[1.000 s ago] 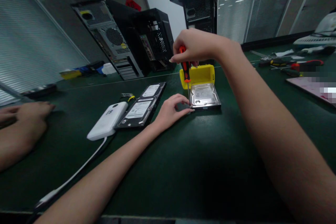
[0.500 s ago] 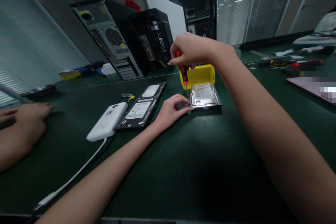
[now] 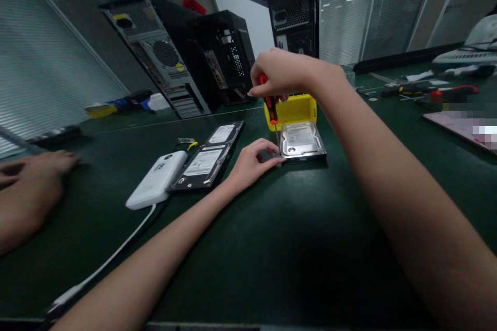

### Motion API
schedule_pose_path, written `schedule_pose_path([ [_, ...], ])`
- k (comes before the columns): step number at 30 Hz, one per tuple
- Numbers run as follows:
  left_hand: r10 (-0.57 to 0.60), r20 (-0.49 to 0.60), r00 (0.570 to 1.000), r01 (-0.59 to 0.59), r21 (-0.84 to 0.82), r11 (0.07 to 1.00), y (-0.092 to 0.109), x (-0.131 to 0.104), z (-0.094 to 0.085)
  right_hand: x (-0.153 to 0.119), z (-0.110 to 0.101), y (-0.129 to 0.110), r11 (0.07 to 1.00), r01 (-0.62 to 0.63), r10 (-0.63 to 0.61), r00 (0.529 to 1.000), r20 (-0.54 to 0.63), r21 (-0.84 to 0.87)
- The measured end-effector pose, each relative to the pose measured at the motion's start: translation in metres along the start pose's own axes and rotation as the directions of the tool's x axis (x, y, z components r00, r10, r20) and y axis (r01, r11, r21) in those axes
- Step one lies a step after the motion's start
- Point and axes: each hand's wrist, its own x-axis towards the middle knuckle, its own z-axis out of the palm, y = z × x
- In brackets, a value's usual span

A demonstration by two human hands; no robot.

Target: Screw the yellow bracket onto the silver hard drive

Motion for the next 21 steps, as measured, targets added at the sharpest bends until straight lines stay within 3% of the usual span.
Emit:
schedule_pose_path([
  [15, -0.064, 0.017, 0.998, 0.065, -0.046, 0.997, -0.0015, 0.0011, 0.0014, 0.0008, 0.0011, -0.0039, 1.000, 0.004, -0.004, 1.000, -0.006, 0.026],
  [21, -0.075, 0.031, 0.997, 0.079, -0.121, 0.990, -0.0078, 0.0014, 0.0049, -0.0022, -0.0041, -0.0059, 1.000, 0.004, -0.005, 0.997, 0.076, 0.011],
])
